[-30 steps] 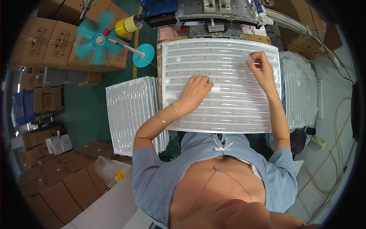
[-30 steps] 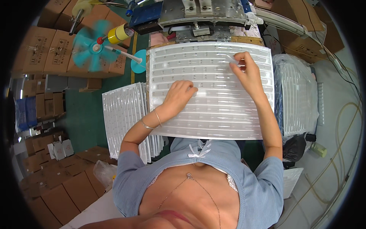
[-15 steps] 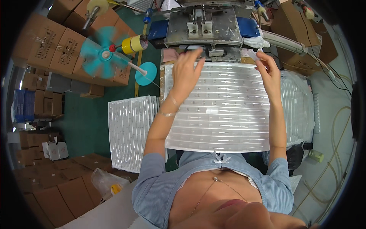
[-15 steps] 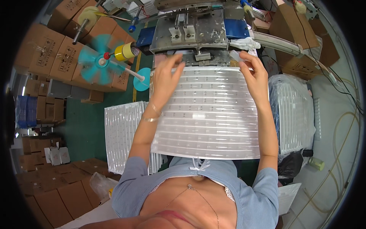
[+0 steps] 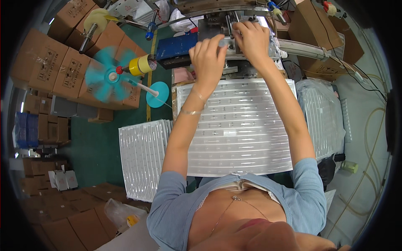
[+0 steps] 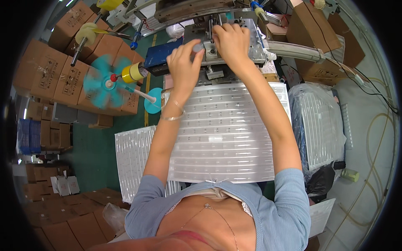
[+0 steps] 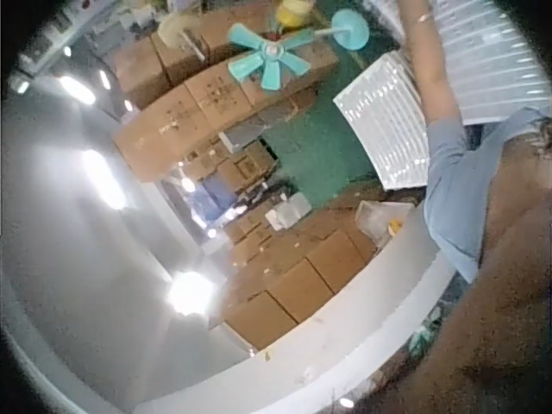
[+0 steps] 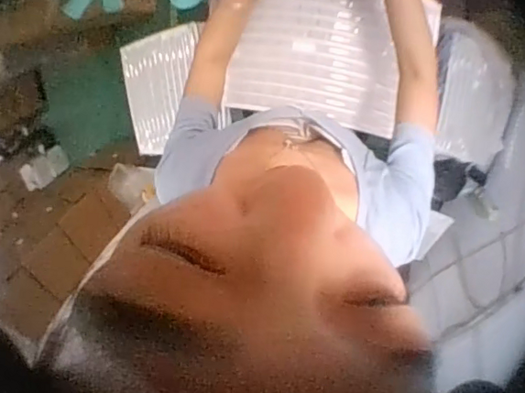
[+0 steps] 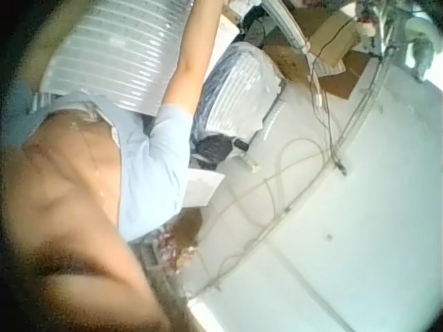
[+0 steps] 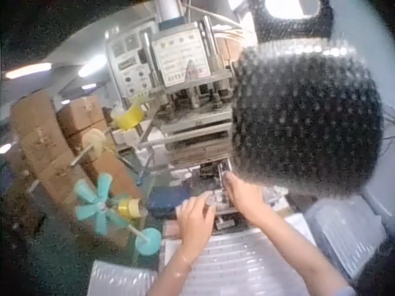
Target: The person repeatedly picks up small, clear plastic components from a stack and places them into a manual press machine. They operate the press lever to process each component and then return it to the stack. This cycle is performed continuously throughout the video.
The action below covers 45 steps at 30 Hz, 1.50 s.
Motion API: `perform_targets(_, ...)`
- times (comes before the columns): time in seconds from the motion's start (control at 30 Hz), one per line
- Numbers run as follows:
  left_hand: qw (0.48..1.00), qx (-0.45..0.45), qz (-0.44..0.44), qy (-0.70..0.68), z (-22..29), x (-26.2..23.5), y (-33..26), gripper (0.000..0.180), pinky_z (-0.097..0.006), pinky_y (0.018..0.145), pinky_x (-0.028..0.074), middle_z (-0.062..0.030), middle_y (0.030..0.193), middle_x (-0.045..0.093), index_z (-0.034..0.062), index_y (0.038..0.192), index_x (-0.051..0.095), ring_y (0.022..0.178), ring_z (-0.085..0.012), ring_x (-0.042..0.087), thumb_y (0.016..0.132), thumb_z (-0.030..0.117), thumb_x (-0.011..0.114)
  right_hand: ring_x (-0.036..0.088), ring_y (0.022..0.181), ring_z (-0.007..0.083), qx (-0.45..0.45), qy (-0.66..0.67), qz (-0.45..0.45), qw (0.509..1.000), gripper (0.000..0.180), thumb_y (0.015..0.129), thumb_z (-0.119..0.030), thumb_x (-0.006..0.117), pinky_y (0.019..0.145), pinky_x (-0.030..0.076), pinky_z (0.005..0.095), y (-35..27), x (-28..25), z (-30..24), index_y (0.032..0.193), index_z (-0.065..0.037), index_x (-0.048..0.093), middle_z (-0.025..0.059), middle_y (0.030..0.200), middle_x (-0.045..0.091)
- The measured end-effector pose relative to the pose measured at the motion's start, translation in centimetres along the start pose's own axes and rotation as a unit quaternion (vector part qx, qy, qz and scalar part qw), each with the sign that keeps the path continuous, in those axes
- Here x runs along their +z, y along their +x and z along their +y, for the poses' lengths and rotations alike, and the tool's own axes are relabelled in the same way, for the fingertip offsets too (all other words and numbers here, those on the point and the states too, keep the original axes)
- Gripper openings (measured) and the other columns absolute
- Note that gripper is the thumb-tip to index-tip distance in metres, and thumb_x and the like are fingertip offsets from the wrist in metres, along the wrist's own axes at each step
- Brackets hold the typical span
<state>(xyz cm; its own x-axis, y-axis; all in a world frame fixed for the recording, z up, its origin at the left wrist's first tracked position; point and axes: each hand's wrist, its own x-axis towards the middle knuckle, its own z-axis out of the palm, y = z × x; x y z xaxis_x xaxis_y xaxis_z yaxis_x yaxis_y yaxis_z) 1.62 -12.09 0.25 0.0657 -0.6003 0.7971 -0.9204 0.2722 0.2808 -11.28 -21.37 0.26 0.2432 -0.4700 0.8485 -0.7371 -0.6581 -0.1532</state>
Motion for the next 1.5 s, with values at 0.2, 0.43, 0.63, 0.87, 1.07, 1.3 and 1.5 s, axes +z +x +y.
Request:
perform_targets(0.2,0.986,-0.08,-0.082,-0.125,1.1,-6.1,-6.2,0.018,-0.037,0.074,0.043,-0.0113,0.088,0.06,0.0039,0.093,0.058,0.083,-0.0288,0.055,0.077,0.011,0.063,0.059,0.083,0.0214,0.006,-0.011,-0.035,0.999,0.019,0.077,-0.031,0.064,0.073,0.038,0.0411,0.5,1.9,1.5,0.091,-0.019,0.064,-0.0009,0.084,0.065)
perform_targets(0.43,0.942,-0.033,-0.28,-0.184,2.9,-8.7,-14.7,0.02,-0.04,0.065,0.042,-0.0103,0.077,0.055,0.0043,0.087,0.057,0.07,-0.0282,0.053,0.068,0.001,0.056,0.06,0.085,0.0247,0.051,0.098,0.044,0.993,0.023,0.078,-0.025,0.065,0.074,0.04,0.0388,-3.0,-2.3,1.7,0.096,-0.012,0.064,0.0072,0.089,0.065)
perform_targets(0.63,0.912,0.084,-0.397,-0.055,3.6,-9.6,-17.7,0.022,-0.036,0.068,0.04,-0.0062,0.071,0.05,0.0072,0.09,0.059,0.075,-0.023,0.05,0.068,0.006,0.057,0.054,0.085,0.0231,0.01,0.148,-0.265,0.953,0.024,0.077,-0.025,0.066,0.072,0.037,0.0367,-13.9,-10.8,-1.8,0.097,-0.013,0.063,0.0042,0.094,0.058)
perform_targets(0.87,0.923,-0.114,-0.367,-0.033,1.0,-12.9,-17.9,0.028,-0.038,0.073,0.043,-0.0095,0.079,0.056,0.0077,0.099,0.06,0.081,-0.0277,0.052,0.072,0.006,0.053,0.051,0.088,0.0196,-0.074,0.159,-0.389,0.904,0.024,0.068,-0.015,0.072,0.076,0.036,0.0351,-20.2,-12.7,-4.2,0.088,-0.013,0.061,0.0015,0.095,0.055)
perform_targets(1.07,0.931,-0.233,-0.273,0.062,-2.5,-16.6,-20.0,0.026,-0.04,0.073,0.044,-0.0106,0.085,0.057,0.0064,0.098,0.058,0.079,-0.0306,0.053,0.074,0.003,0.049,0.055,0.087,0.0227,0.066,0.322,-0.371,0.868,0.024,0.071,-0.008,0.069,0.077,0.043,0.0344,-18.4,-12.2,-3.7,0.09,-0.008,0.056,0.0047,0.094,0.057)
perform_targets(1.3,0.938,-0.231,-0.253,-0.048,-0.6,-13.7,-16.8,0.026,-0.038,0.071,0.044,-0.0101,0.081,0.054,0.0063,0.096,0.058,0.076,-0.0289,0.054,0.073,0.001,0.048,0.054,0.08,0.0118,0.344,0.375,-0.245,0.825,0.019,0.081,-0.01,0.064,0.068,0.046,0.0259,-16.2,-10.0,1.1,0.092,-0.003,0.049,0.0034,0.092,0.059)
perform_targets(1.5,0.952,-0.154,-0.25,-0.091,-0.2,-9.6,-13.0,0.028,-0.035,0.072,0.049,-0.0123,0.093,0.058,0.0039,0.098,0.059,0.086,-0.029,0.057,0.073,-0.001,0.048,0.058,0.086,0.0132,0.346,0.359,-0.214,0.84,0.023,0.083,-0.011,0.062,0.071,0.048,0.0245,-14.7,-9.9,3.3,0.104,-0.003,0.058,0.0049,0.102,0.06)
